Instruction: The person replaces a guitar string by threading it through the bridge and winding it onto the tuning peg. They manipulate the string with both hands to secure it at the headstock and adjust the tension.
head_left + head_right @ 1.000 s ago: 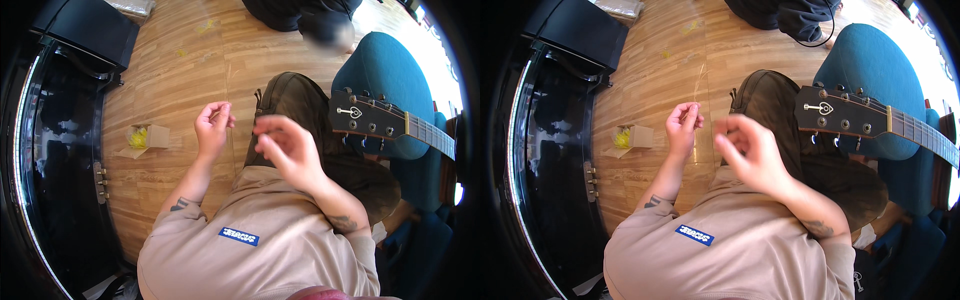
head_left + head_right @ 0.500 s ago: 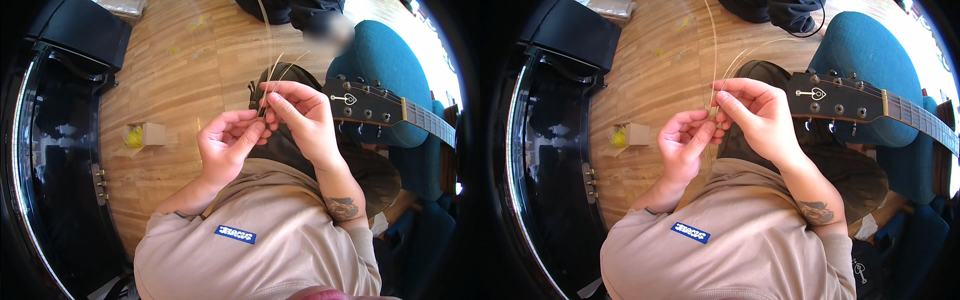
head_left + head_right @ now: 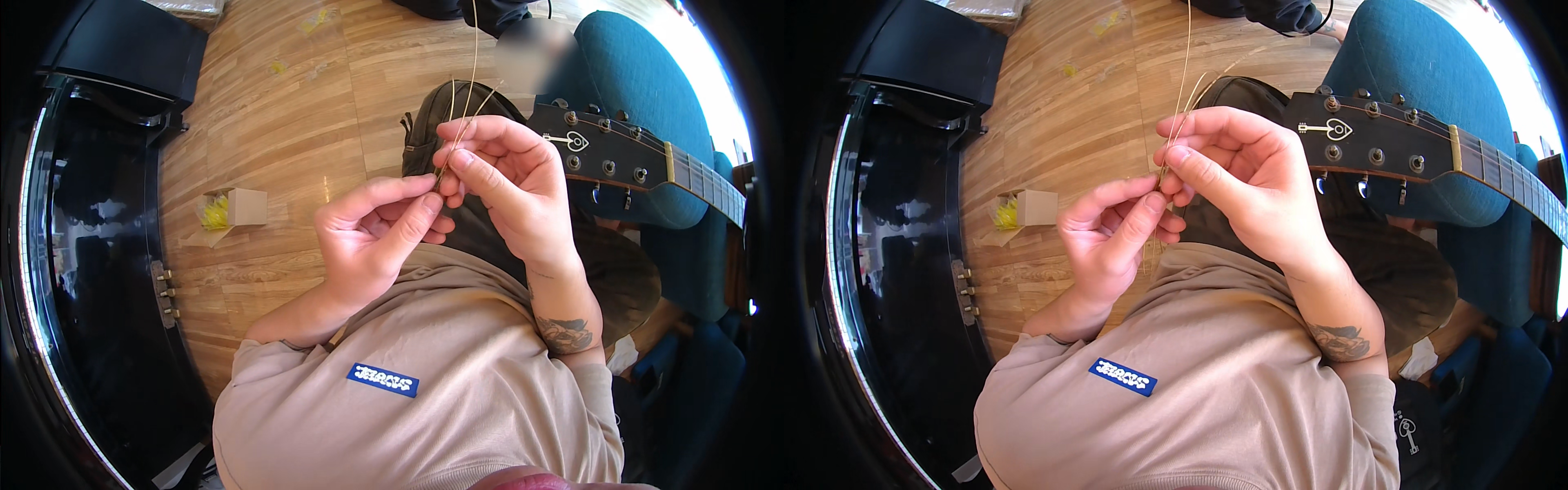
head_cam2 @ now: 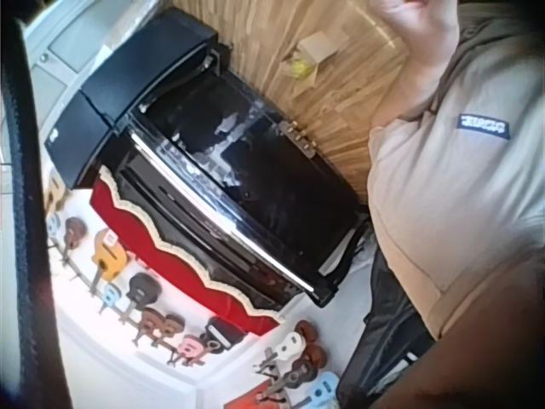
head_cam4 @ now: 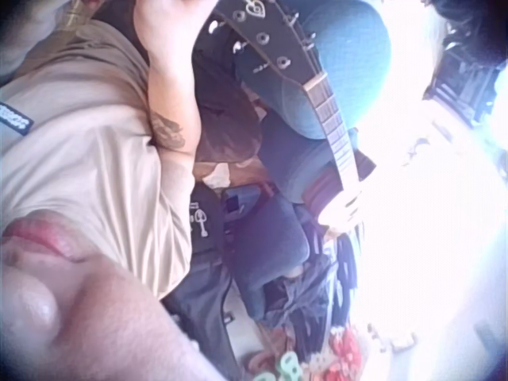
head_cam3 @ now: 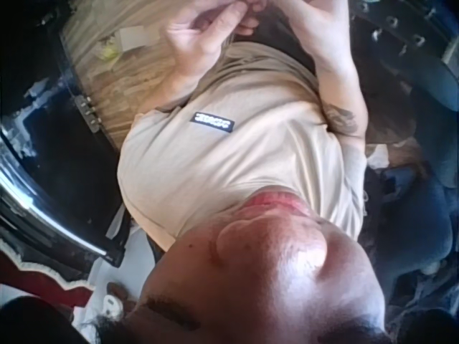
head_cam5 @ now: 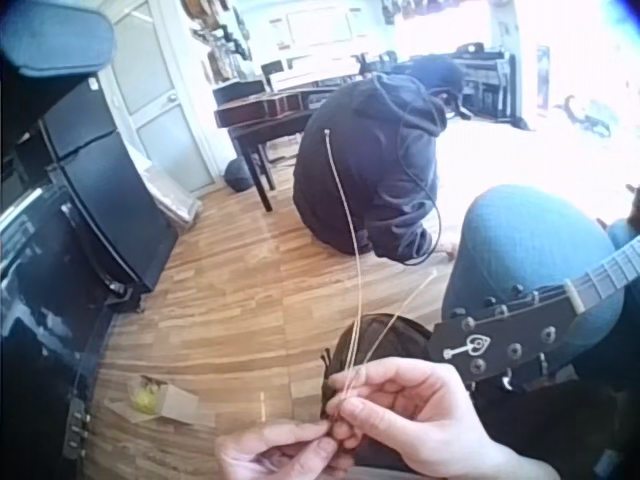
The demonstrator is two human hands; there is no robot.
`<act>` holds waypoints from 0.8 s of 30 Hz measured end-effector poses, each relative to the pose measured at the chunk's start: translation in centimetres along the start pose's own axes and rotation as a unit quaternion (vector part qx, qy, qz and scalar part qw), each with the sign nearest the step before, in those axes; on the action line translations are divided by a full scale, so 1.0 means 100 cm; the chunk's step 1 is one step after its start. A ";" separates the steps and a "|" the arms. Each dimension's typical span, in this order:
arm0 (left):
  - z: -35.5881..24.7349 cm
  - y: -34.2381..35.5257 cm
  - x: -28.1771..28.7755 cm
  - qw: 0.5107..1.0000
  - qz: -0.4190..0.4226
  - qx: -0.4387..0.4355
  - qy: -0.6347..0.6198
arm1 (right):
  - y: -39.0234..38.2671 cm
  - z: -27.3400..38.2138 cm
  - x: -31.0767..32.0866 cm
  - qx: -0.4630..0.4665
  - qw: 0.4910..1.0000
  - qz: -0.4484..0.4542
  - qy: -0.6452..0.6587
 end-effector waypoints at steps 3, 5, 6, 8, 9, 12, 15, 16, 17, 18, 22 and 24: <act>0.000 0.002 -0.001 1.000 0.007 -0.006 0.007 | 0.001 0.000 0.001 0.004 1.000 0.006 -0.003; 0.001 0.002 0.000 1.000 0.009 -0.006 0.005 | 0.001 -0.001 0.002 0.003 1.000 0.008 0.002; 0.002 0.002 0.001 1.000 0.011 -0.007 0.005 | 0.002 -0.001 0.002 0.003 1.000 0.009 0.004; 0.003 0.002 0.001 1.000 0.008 -0.001 -0.006 | 0.001 -0.001 0.002 0.001 1.000 0.006 -0.004; 0.004 0.002 0.001 1.000 0.007 0.003 -0.011 | 0.001 -0.001 0.002 0.000 1.000 0.005 -0.008; 0.003 0.002 0.002 0.999 -0.001 0.026 -0.028 | 0.001 0.000 0.002 -0.005 1.000 0.004 -0.009; 0.005 0.004 0.002 1.000 0.008 -0.018 0.011 | 0.001 -0.002 0.002 0.014 1.000 -0.001 -0.024; 0.006 0.004 0.002 1.000 0.010 -0.023 0.017 | 0.000 -0.002 0.001 0.014 1.000 -0.004 -0.023; 0.006 0.005 0.002 0.999 0.013 -0.028 0.023 | -0.001 -0.001 0.000 0.015 1.000 -0.006 -0.021; 0.007 0.005 0.002 0.999 0.015 -0.033 0.029 | -0.002 -0.002 0.000 0.015 1.000 -0.008 -0.020; 0.007 0.005 0.001 0.998 0.016 -0.054 0.039 | -0.003 -0.002 -0.001 0.022 0.998 -0.026 -0.043; 0.007 0.006 -0.002 0.998 0.013 -0.059 0.034 | -0.003 0.000 -0.002 0.022 0.998 -0.032 -0.051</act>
Point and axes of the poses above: each hand's wrist, its own y-axis towards the middle knuckle, its own x-axis out of the back of the hand, z = x × y, the point moved 1 cm from there along y, towards the middle knuckle, and after that the axes turned 12 degrees about -x, right-handed, at the moved point
